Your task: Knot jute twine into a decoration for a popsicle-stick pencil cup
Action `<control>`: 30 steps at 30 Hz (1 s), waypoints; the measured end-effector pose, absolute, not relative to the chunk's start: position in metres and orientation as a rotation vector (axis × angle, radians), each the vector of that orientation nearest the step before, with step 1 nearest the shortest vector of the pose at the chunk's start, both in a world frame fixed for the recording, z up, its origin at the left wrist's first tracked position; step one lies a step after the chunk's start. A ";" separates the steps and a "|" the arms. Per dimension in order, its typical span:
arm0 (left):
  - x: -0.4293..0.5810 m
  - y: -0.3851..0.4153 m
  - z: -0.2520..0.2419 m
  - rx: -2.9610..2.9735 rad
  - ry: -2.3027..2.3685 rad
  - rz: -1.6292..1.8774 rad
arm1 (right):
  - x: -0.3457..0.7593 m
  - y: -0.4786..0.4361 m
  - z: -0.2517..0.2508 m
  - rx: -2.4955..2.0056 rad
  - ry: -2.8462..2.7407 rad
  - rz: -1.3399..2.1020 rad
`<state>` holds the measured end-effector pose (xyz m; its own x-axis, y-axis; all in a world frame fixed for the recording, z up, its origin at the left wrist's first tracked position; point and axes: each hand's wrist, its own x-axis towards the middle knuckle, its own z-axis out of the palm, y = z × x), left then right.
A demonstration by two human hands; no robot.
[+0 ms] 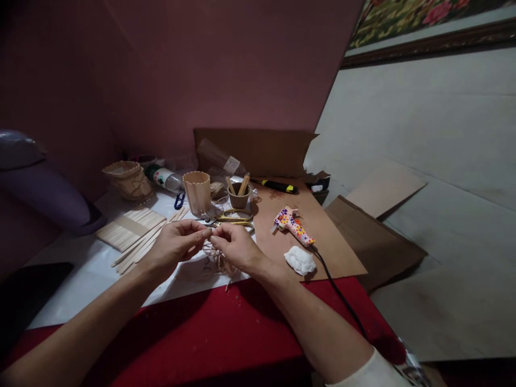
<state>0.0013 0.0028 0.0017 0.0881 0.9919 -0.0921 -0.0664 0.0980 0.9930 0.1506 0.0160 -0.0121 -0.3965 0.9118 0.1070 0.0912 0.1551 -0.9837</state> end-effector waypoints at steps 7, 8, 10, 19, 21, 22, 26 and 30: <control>0.002 0.003 0.001 1.152 1.152 1.107 | 0.154 0.020 -0.019 -0.937 -1.506 1.515; 0.002 0.003 0.001 1.153 1.148 1.106 | 0.154 0.020 -0.018 -0.944 -1.490 1.531; 0.001 0.003 0.000 1.155 1.149 1.107 | 0.154 0.019 -0.017 -0.954 -1.501 1.508; 0.001 0.005 -0.004 1.169 1.148 1.108 | 0.154 0.019 -0.016 -0.991 -1.669 1.378; 0.000 0.004 -0.004 1.168 1.128 1.095 | 0.154 0.019 -0.016 -0.997 -1.653 1.386; 0.000 0.003 -0.003 1.165 1.115 1.090 | 0.154 0.019 -0.016 -0.996 -1.640 1.395; 0.000 0.003 -0.002 1.159 1.084 1.080 | 0.154 0.020 -0.016 -0.992 -1.596 1.401; -0.001 0.004 -0.004 1.161 1.113 1.071 | 0.155 0.022 -0.018 -0.984 -1.549 1.443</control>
